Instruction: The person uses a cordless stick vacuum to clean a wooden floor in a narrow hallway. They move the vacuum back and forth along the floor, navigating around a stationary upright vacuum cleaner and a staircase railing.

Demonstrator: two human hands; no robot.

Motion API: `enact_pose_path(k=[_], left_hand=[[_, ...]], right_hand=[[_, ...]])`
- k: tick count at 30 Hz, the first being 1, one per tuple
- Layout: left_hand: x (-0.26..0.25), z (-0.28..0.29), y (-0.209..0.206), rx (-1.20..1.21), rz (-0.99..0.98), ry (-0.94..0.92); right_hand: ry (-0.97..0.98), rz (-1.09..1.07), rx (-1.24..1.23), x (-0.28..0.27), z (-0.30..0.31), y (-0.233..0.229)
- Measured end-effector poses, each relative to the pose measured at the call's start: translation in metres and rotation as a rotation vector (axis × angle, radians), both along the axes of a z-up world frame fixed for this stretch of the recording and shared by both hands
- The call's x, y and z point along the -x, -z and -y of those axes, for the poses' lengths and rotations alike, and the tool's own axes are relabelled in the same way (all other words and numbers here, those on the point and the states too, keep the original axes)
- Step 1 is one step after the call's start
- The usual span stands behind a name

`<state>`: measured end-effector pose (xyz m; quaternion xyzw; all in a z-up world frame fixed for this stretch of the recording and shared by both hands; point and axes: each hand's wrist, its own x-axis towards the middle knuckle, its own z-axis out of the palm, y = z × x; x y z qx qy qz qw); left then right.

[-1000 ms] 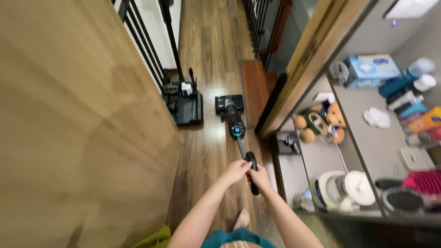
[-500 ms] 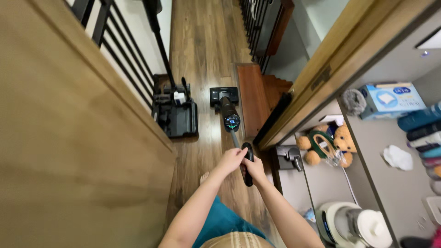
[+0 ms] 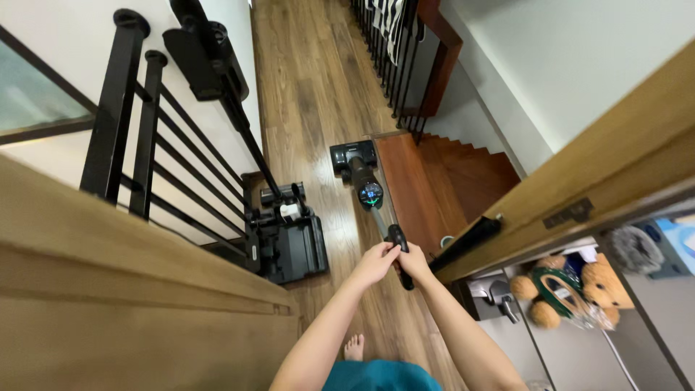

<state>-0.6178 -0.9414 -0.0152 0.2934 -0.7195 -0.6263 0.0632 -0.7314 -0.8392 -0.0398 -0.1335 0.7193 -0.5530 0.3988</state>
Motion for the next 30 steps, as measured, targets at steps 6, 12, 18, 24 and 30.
enact_pose_path(k=[6, 12, 18, 24, 30], left_hand=[[0.028, 0.074, 0.006, 0.094, 0.01, -0.004], [0.041, 0.105, 0.028, 0.109, -0.032, -0.022], [0.03, 0.086, 0.006, -0.09, -0.025, -0.062], [0.004, 0.035, -0.006, -0.075, -0.018, -0.055], [-0.033, -0.054, -0.022, -0.061, -0.063, -0.048]], right_hand=[[0.037, 0.06, -0.014, 0.03, 0.079, 0.008], [0.045, 0.039, -0.034, 0.049, 0.114, 0.02], [0.019, -0.021, -0.044, 0.04, 0.09, 0.019], [0.033, 0.022, -0.049, 0.003, 0.022, 0.005], [0.0, -0.015, -0.096, -0.039, -0.071, -0.025]])
